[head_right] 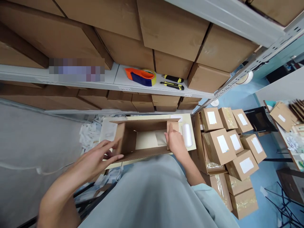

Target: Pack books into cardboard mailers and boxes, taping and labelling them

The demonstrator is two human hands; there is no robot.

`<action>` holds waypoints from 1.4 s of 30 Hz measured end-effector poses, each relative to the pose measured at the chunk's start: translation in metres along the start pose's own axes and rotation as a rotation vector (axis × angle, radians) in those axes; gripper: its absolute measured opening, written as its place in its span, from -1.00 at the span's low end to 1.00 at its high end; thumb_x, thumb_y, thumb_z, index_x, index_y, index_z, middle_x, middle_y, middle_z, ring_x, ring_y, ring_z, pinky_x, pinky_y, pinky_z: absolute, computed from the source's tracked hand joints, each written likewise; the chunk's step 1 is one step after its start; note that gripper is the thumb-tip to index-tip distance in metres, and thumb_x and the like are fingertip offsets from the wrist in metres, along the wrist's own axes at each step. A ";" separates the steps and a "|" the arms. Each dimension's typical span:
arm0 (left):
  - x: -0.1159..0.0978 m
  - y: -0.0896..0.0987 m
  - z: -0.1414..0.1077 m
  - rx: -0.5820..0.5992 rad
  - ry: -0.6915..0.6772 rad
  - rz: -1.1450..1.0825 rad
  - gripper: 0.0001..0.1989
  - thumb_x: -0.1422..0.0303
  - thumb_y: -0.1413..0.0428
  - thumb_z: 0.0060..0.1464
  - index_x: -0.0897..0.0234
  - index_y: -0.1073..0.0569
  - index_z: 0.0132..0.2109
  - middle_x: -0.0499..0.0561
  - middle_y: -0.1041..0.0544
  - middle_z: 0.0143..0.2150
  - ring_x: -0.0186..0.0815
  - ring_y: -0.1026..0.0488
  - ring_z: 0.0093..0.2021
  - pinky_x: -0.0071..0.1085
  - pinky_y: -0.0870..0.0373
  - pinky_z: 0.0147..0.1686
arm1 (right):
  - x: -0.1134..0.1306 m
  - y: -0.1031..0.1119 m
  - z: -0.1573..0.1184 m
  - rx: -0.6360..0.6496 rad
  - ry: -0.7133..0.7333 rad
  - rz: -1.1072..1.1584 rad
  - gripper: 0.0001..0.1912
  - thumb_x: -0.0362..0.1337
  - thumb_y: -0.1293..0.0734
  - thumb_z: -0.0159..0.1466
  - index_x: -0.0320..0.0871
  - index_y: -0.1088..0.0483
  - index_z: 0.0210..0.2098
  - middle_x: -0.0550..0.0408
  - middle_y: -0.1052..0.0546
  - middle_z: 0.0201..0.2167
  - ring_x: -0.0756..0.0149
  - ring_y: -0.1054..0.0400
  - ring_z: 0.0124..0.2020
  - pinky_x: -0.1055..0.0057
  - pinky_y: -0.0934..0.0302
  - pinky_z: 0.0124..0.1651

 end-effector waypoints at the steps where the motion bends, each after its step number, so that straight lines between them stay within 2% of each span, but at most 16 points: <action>1: -0.004 -0.008 0.001 0.052 -0.011 -0.037 -0.38 -0.06 -0.22 0.28 0.03 -0.61 0.38 0.08 -0.69 -0.06 -0.10 -0.68 -0.25 -0.33 -0.60 -0.25 | 0.001 -0.003 -0.001 0.019 0.018 -0.003 -0.59 -0.11 -0.18 0.66 -0.14 -0.44 0.34 -0.17 -0.70 -0.17 0.01 -0.59 -0.25 0.25 -0.25 -0.20; 4: -0.014 -0.027 0.004 0.144 0.005 -0.063 -0.39 -0.17 -0.14 0.35 0.11 -0.69 0.27 0.16 -0.73 0.16 0.02 -0.69 0.15 -0.23 -0.62 0.13 | -0.002 -0.004 0.000 0.049 0.029 -0.031 -0.63 -0.13 -0.16 0.67 -0.11 -0.56 0.13 -0.20 -0.67 -0.02 0.05 -0.59 -0.22 0.24 -0.24 -0.20; 6: -0.015 -0.034 0.008 0.113 0.042 -0.034 -0.38 -0.21 -0.10 0.37 0.13 -0.73 0.19 0.17 -0.73 0.19 0.06 -0.66 0.22 -0.15 -0.58 0.23 | -0.005 -0.003 0.004 0.078 0.036 -0.029 -0.63 -0.12 -0.17 0.67 -0.08 -0.59 -0.04 -0.17 -0.67 -0.02 0.08 -0.58 -0.25 0.25 -0.20 -0.21; 8: -0.013 -0.034 0.015 -0.021 0.062 -0.014 -0.39 -0.19 -0.08 0.42 0.14 -0.70 0.22 0.18 -0.72 0.18 0.06 -0.66 0.21 -0.10 -0.56 0.26 | -0.006 -0.004 0.011 0.063 0.052 -0.010 -0.58 -0.08 -0.17 0.68 -0.06 -0.57 -0.17 -0.12 -0.68 -0.12 0.10 -0.56 -0.29 0.27 -0.15 -0.25; 10: -0.012 -0.029 0.023 -0.264 0.042 0.016 -0.38 -0.17 -0.13 0.41 0.18 -0.63 0.29 0.25 -0.68 0.21 0.12 -0.61 0.26 0.00 -0.48 0.34 | -0.006 -0.005 0.021 -0.036 0.058 0.004 -0.49 0.00 -0.15 0.68 -0.05 -0.52 -0.28 -0.09 -0.66 -0.27 0.12 -0.52 -0.34 0.28 -0.09 -0.28; 12: -0.011 -0.028 0.030 -0.496 -0.018 0.052 -0.32 -0.16 -0.23 0.35 0.23 -0.56 0.36 0.37 -0.60 0.28 0.24 -0.49 0.39 0.18 -0.30 0.48 | -0.008 -0.008 0.029 -0.189 0.057 0.026 -0.40 0.09 -0.12 0.67 -0.04 -0.46 -0.39 -0.06 -0.60 -0.41 0.15 -0.46 -0.39 0.29 -0.08 -0.29; 14: -0.008 -0.034 0.037 -0.601 -0.064 0.085 -0.24 -0.15 -0.35 0.26 0.23 -0.53 0.39 0.45 -0.49 0.38 0.36 -0.29 0.54 0.38 -0.06 0.56 | -0.011 -0.014 0.033 -0.321 0.073 0.073 -0.36 0.18 -0.13 0.63 -0.01 -0.40 -0.45 -0.04 -0.52 -0.49 0.15 -0.41 -0.41 0.28 -0.13 -0.28; 18: 0.002 -0.043 0.043 -0.580 -0.101 0.124 -0.31 -0.09 -0.47 0.15 0.09 -0.59 0.31 0.41 -0.40 0.51 0.44 -0.05 0.66 0.56 0.16 0.55 | -0.024 -0.018 0.026 -0.523 0.060 0.177 -0.41 0.30 -0.19 0.52 0.02 -0.51 -0.33 -0.13 -0.54 -0.40 -0.01 -0.46 -0.26 0.11 -0.32 -0.11; 21: 0.011 -0.038 0.036 -0.580 -0.129 0.105 -0.58 -0.09 -0.45 0.18 0.07 -0.66 -0.03 0.28 -0.55 0.39 0.33 -0.23 0.60 0.48 0.06 0.57 | -0.037 -0.009 0.014 -0.607 0.008 0.192 -0.44 0.28 -0.22 0.50 -0.02 -0.59 -0.12 -0.28 -0.60 -0.13 -0.21 -0.48 0.04 -0.12 -0.30 0.14; 24: 0.019 -0.034 0.028 -0.542 -0.127 0.049 -0.62 -0.09 -0.39 0.26 0.11 -0.60 -0.21 0.19 -0.71 0.04 0.14 -0.57 0.30 0.32 -0.14 0.56 | -0.046 -0.008 0.004 -0.533 0.008 0.183 -0.52 0.19 -0.23 0.54 -0.03 -0.56 -0.14 -0.24 -0.60 -0.09 -0.17 -0.44 0.09 -0.13 -0.25 0.21; 27: 0.020 -0.035 0.024 -0.464 -0.133 0.015 -0.70 0.01 -0.27 0.39 0.09 -0.64 -0.20 0.08 -0.70 -0.16 -0.01 -0.65 0.06 0.20 -0.24 0.52 | -0.051 -0.017 -0.003 -0.433 -0.003 0.146 -0.54 0.12 -0.23 0.57 -0.01 -0.44 -0.32 -0.15 -0.57 -0.22 -0.06 -0.41 -0.06 -0.07 -0.27 0.15; 29: 0.017 -0.037 0.026 -0.448 -0.120 0.022 -0.74 0.07 -0.24 0.43 0.07 -0.67 -0.19 0.08 -0.70 -0.15 -0.03 -0.61 0.03 0.17 -0.27 0.50 | -0.052 -0.022 -0.005 -0.404 -0.010 0.127 -0.55 0.10 -0.25 0.57 -0.01 -0.36 -0.36 -0.15 -0.55 -0.20 -0.07 -0.40 -0.04 -0.08 -0.28 0.17; 33: 0.012 -0.040 0.035 -0.456 -0.081 0.017 -0.74 0.08 -0.21 0.44 0.11 -0.71 -0.04 0.15 -0.66 -0.07 0.01 -0.53 0.06 0.09 -0.39 0.36 | -0.046 -0.028 0.003 -0.371 0.034 0.206 -0.64 0.10 -0.25 0.59 -0.01 -0.32 -0.20 -0.32 -0.48 0.20 -0.16 -0.31 0.38 -0.12 -0.26 0.36; 35: 0.012 -0.042 0.038 -0.463 -0.055 0.006 -0.70 0.08 -0.20 0.45 0.13 -0.70 0.05 0.18 -0.64 -0.03 0.04 -0.51 0.09 0.05 -0.43 0.29 | -0.044 -0.032 0.009 -0.298 0.044 0.281 -0.66 0.10 -0.21 0.61 -0.01 -0.30 -0.11 -0.33 -0.45 0.26 -0.13 -0.23 0.50 -0.08 -0.28 0.37; 39: 0.015 -0.048 0.036 -0.464 0.008 -0.025 -0.64 0.07 -0.22 0.43 0.16 -0.62 0.19 0.19 -0.62 0.03 0.02 -0.53 0.11 0.02 -0.45 0.28 | -0.048 -0.041 0.013 -0.183 -0.052 0.328 -0.64 0.15 -0.18 0.60 0.01 -0.24 -0.07 -0.20 -0.52 0.11 -0.08 -0.41 0.34 0.09 -0.38 0.18; 42: 0.019 -0.049 0.031 -0.544 0.038 -0.071 -0.48 0.07 -0.27 0.38 0.21 -0.52 0.33 0.23 -0.58 0.11 -0.02 -0.57 0.07 0.00 -0.50 0.26 | -0.051 -0.044 0.012 -0.140 -0.103 0.321 -0.60 0.21 -0.16 0.59 0.01 -0.23 -0.06 -0.11 -0.53 0.02 -0.05 -0.50 0.16 0.17 -0.36 0.06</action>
Point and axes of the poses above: each hand's wrist, its own z-axis towards the middle knuckle, its own y-axis out of the back of the hand, x = y × z, the point moved 5 cm from there along z, towards the middle knuckle
